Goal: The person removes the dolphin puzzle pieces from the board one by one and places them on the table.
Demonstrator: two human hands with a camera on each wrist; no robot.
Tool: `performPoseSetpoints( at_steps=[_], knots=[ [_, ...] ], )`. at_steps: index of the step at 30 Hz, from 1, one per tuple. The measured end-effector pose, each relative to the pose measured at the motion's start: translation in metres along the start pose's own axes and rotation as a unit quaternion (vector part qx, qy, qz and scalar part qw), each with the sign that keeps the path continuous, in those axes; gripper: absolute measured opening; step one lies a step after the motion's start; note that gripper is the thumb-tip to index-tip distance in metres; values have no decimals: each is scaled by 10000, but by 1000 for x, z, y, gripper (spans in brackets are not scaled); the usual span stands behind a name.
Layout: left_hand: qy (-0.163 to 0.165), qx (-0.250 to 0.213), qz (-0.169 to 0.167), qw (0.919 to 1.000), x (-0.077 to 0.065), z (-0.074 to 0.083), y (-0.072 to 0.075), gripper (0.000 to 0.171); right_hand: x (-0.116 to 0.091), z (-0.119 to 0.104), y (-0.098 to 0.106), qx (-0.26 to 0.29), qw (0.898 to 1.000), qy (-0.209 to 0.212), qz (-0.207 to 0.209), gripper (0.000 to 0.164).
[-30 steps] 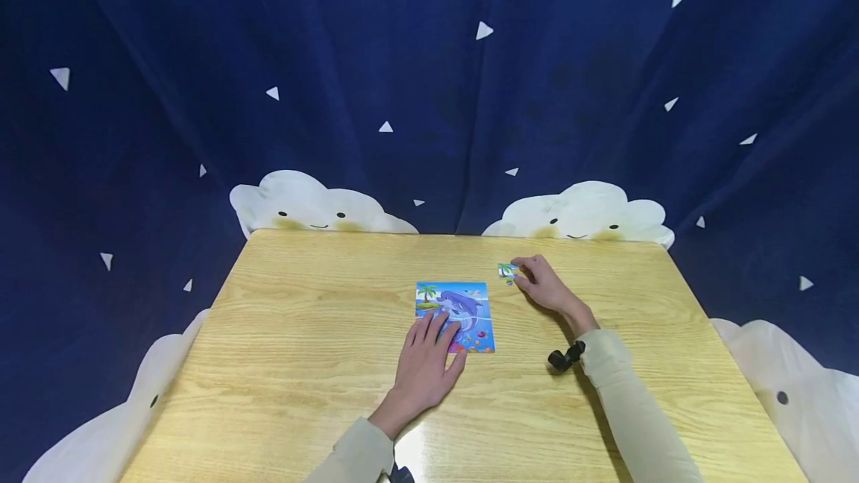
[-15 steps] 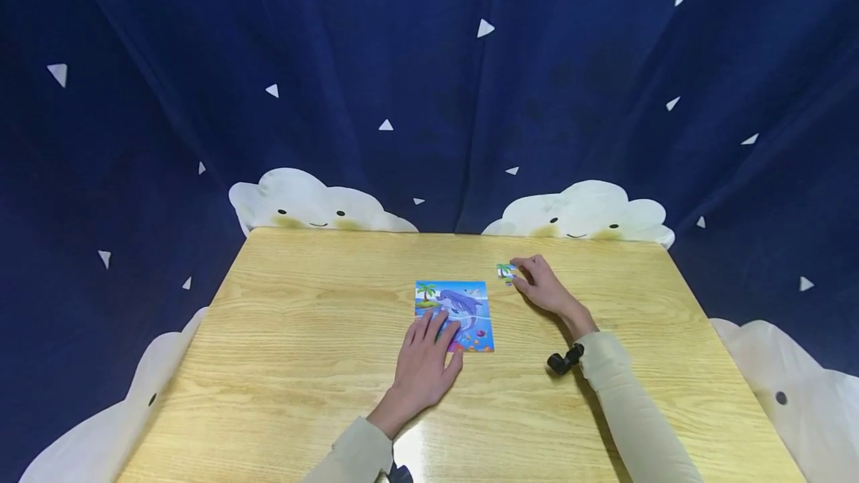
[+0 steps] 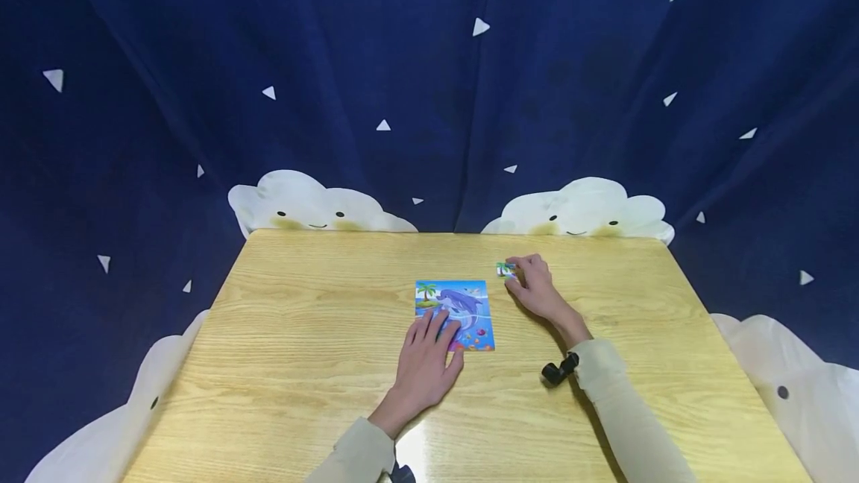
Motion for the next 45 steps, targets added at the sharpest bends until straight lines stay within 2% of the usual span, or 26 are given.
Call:
performPoseSetpoints(
  at_steps=[8,12,16,19,25,35,45],
  knots=[
    [-8,25,-12,10000,1,1,0,46,-2,-38,-21,-497,9962,713,13,27],
    [-20,76,-71,9999,1,3,0,46,1,-55,-34,-585,9928,1023,-195,22],
    [-15,152,-136,9998,1,3,0,47,4,-67,-47,-748,9879,1262,-496,25],
    [-13,160,-211,9996,2,3,-1,49,7,-71,-53,-813,9866,1218,-723,28],
    [-3,182,-369,9992,1,0,0,49,12,-79,-57,-818,9867,747,-1192,29],
    [-17,25,-511,9987,3,-7,4,51,18,-84,-59,-876,9843,580,-1416,35],
    [-81,119,-403,9991,1,-5,-1,49,19,-78,-60,-701,9833,413,-1626,39]
  ],
)
Point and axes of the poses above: each hand's wrist, its own x-axis towards the middle knuckle, its own y-axis out of the back of the hand, z = x × y, the point moved 3 cm from there along x, towards the middle knuckle, and after that the axes turned 3 degrees about x, right-handed, at the moved point
